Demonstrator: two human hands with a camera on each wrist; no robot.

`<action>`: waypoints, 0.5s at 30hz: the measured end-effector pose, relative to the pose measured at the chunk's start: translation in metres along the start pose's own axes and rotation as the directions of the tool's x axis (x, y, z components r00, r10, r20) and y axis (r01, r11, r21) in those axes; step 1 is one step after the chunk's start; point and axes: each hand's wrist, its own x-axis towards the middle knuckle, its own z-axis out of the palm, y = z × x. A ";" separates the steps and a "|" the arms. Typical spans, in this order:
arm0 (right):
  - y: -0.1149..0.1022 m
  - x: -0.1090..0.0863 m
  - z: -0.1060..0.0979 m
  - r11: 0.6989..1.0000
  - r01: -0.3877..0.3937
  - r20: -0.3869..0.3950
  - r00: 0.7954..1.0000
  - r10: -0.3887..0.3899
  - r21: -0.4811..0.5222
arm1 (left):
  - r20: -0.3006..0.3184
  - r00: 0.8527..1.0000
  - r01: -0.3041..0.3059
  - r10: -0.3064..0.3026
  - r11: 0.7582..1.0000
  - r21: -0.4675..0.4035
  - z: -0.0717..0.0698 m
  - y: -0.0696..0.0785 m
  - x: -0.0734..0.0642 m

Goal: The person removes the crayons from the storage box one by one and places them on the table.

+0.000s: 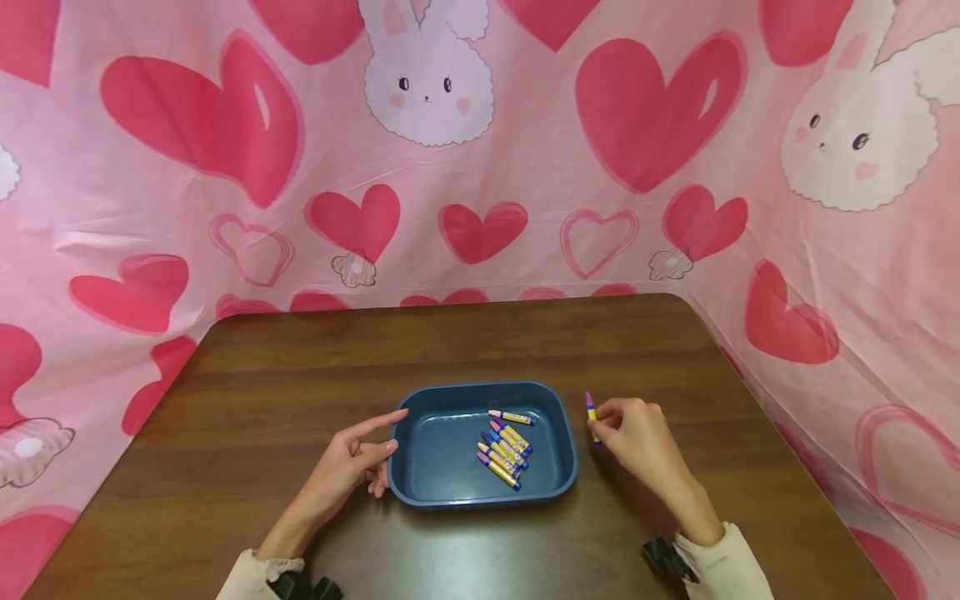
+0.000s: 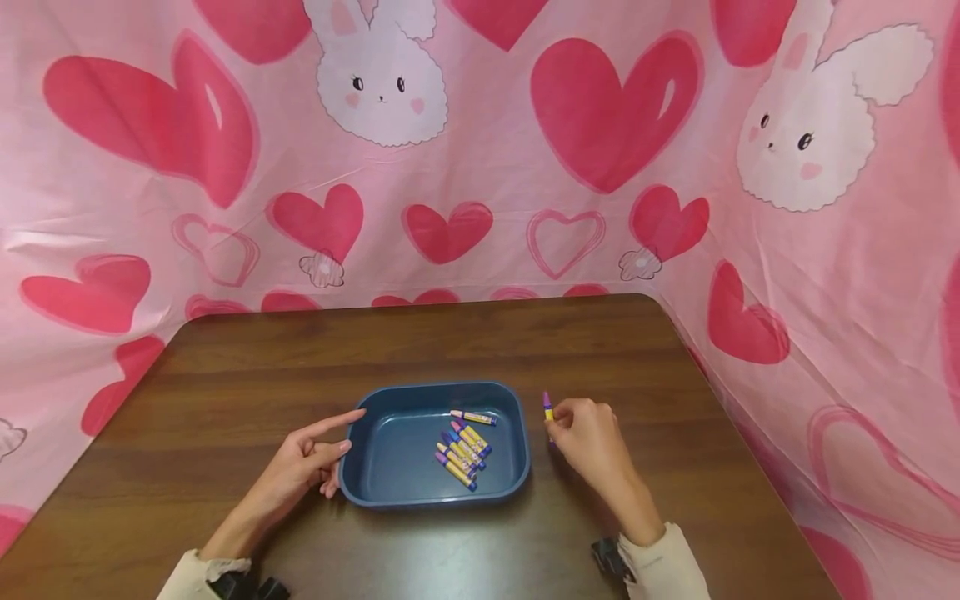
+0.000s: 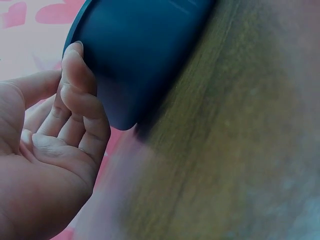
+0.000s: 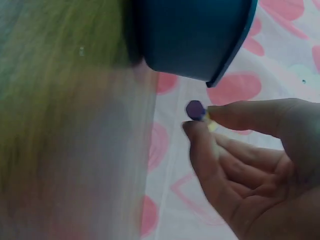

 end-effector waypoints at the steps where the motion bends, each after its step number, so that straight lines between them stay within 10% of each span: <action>1: 0.002 0.000 0.001 1.000 -0.012 0.024 1.000 0.012 -0.012 | 0.003 1.000 -0.002 0.002 1.000 -0.003 0.000 0.000 0.000; 15: 0.012 -0.004 0.011 0.993 -0.085 0.191 0.977 0.098 -0.077 | 0.013 1.000 0.006 -0.005 1.000 -0.017 -0.001 0.000 0.000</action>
